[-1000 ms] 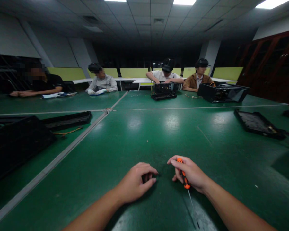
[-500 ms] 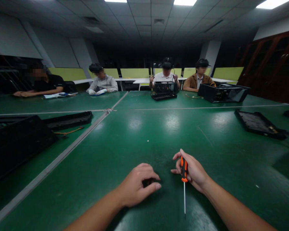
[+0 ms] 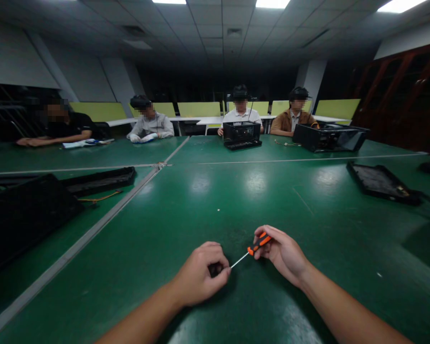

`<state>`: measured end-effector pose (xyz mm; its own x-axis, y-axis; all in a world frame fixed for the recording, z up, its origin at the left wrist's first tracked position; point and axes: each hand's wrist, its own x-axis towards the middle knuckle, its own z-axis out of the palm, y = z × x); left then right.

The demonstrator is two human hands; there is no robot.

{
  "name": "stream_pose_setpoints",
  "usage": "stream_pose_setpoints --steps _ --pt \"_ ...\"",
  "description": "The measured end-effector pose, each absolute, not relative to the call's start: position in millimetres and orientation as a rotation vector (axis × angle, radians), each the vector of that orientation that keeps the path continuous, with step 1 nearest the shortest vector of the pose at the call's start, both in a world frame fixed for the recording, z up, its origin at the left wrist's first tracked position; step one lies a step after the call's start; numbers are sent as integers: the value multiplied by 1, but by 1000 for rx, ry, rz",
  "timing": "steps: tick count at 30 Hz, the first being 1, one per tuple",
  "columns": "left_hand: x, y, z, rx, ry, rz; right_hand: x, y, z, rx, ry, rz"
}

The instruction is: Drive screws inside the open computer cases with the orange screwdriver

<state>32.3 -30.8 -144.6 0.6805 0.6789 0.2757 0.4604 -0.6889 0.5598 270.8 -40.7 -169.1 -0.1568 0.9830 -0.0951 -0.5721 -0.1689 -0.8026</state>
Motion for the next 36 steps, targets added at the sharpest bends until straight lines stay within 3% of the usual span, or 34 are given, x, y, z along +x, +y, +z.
stream_pose_setpoints --steps 10,26,36 --pt "24 -21 -143 2110 1274 955 270 -45 -169 -888 -946 1611" --pt "26 -20 -143 2153 1144 1008 272 -42 -174 -1028 -1115 1480" --pt "25 -18 -146 2151 1378 882 270 -44 -173 -1052 -1076 1529"
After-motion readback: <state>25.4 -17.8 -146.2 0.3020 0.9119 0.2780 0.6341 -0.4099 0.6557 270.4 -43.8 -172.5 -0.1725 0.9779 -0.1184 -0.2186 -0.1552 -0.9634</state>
